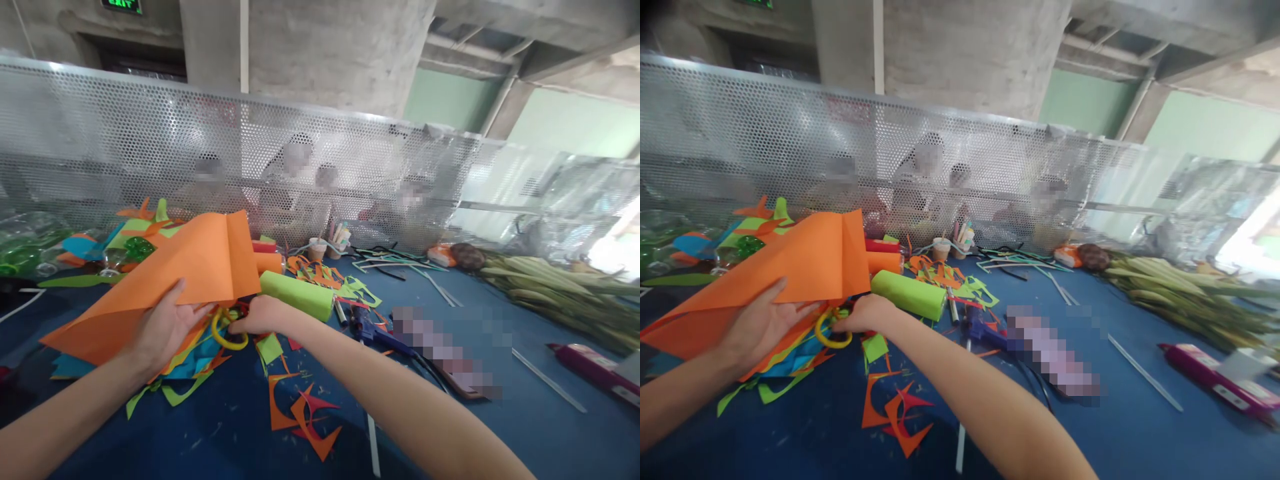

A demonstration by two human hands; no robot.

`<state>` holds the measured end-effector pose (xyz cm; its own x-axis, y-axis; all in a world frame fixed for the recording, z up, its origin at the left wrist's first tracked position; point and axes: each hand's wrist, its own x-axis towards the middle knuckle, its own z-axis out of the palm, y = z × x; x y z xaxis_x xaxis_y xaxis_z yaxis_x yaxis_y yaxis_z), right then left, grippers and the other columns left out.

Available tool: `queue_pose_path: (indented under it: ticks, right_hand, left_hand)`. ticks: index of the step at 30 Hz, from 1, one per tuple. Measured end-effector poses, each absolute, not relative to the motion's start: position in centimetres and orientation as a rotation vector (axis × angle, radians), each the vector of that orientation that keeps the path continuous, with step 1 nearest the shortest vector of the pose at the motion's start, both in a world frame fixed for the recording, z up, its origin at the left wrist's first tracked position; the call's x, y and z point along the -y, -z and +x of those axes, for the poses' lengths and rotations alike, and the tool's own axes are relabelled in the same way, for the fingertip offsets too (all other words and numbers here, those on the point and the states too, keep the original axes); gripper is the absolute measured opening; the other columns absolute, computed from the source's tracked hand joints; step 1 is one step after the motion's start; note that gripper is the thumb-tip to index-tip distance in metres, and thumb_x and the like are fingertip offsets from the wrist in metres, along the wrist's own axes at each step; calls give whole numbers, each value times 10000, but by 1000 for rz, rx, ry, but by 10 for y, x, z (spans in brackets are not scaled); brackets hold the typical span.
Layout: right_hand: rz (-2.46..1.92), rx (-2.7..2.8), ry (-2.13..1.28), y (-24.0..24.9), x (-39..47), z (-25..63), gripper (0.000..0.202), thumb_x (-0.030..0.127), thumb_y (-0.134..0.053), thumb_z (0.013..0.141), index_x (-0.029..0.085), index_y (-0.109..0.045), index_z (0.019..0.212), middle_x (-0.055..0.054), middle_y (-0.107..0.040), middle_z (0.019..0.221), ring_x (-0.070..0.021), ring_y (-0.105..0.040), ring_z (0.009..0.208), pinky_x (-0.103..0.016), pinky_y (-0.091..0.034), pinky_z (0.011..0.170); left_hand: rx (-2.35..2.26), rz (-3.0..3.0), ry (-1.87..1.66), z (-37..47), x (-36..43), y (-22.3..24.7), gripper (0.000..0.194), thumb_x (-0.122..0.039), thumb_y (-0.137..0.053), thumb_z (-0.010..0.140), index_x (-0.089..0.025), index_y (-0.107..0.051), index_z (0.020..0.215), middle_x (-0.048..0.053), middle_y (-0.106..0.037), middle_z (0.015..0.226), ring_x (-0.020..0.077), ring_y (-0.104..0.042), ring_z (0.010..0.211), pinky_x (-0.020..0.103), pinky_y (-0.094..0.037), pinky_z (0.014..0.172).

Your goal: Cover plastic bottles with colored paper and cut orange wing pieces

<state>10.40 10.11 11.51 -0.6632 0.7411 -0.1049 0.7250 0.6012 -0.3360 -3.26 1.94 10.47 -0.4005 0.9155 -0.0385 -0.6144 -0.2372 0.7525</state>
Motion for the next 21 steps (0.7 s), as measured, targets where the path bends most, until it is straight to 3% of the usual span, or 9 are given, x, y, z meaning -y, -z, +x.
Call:
queue_pose_path:
  ticks: [3, 6, 8, 10, 12, 14, 16, 21]
  right_hand:
    - [-1368, 2849, -616, -126, -89, 127, 522, 605, -630, 776, 110, -774, 852, -158, -763, 789, -306, -730, 702, -345, -522, 568]
    - [-1479, 2847, -530, -132, -74, 154, 562, 566, -662, 755, 96, -717, 1056, -191, -753, 1027, -347, -727, 881, -359, -526, 642]
    - [-1457, 2828, -490, -133, -69, 172, 486, 503, -645, 806, 105, -677, 1083, -203, -727, 1113, -344, -707, 951, -365, -522, 702]
    - [-1397, 2769, -507, -130, -69, 188, 316, 413, -599, 882, 119, -655, 985, -184, -726, 1045, -306, -692, 924, -363, -503, 745]
    - [-1336, 2688, -757, -125, -71, 201, 308, 444, -656, 872, 143, -606, 910, -144, -715, 958, -272, -671, 861, -350, -491, 721]
    - [-1256, 2469, -1213, -117, -72, 209, 397, 535, -700, 839, 172, -551, 899, -97, -694, 923, -231, -653, 835, -320, -496, 690]
    - [-1120, 2175, -1607, -108, -70, 212, 503, 640, -714, 795, 187, -530, 915, -53, -677, 922, -183, -643, 836, -308, -510, 760]
    - [-935, 1870, -1944, -95, -54, 206, 730, 906, -580, 670, 187, -531, 786, -12, -600, 761, -146, -616, 716, -311, -521, 750]
  left_hand:
    - [-838, 515, -1853, -33, -20, -103, 490, -121, -458, 1011, -223, -460, 1490, 42, -629, 1433, 234, -434, 1449, 497, -319, 1227]
    - [-818, 517, -1904, -34, -20, -105, 474, -101, -444, 1019, -226, -482, 1475, 41, -640, 1419, 234, -454, 1436, 509, -370, 1198]
    - [-810, 508, -1935, -34, -20, -109, 454, -109, -424, 1034, -220, -490, 1469, 44, -640, 1418, 241, -467, 1427, 523, -381, 1189]
    - [-803, 493, -1953, -34, -18, -114, 432, -133, -400, 1049, -213, -503, 1461, 47, -640, 1418, 247, -472, 1423, 534, -360, 1200]
    - [-797, 479, -1958, -33, -17, -120, 414, -169, -378, 1063, -202, -523, 1449, 52, -648, 1409, 252, -482, 1416, 541, -323, 1219]
    - [-795, 470, -1953, -33, -15, -124, 410, -196, -370, 1068, -189, -534, 1443, 67, -665, 1386, 262, -498, 1403, 547, -311, 1226]
    - [-796, 463, -1945, -33, -15, -126, 415, -200, -373, 1065, -180, -531, 1448, 80, -682, 1361, 264, -510, 1393, 540, -313, 1228]
    - [-790, 460, -1941, -29, -13, -127, 448, -164, -369, 1057, -217, -482, 1488, 60, -683, 1363, 230, -512, 1393, 514, -286, 1245]
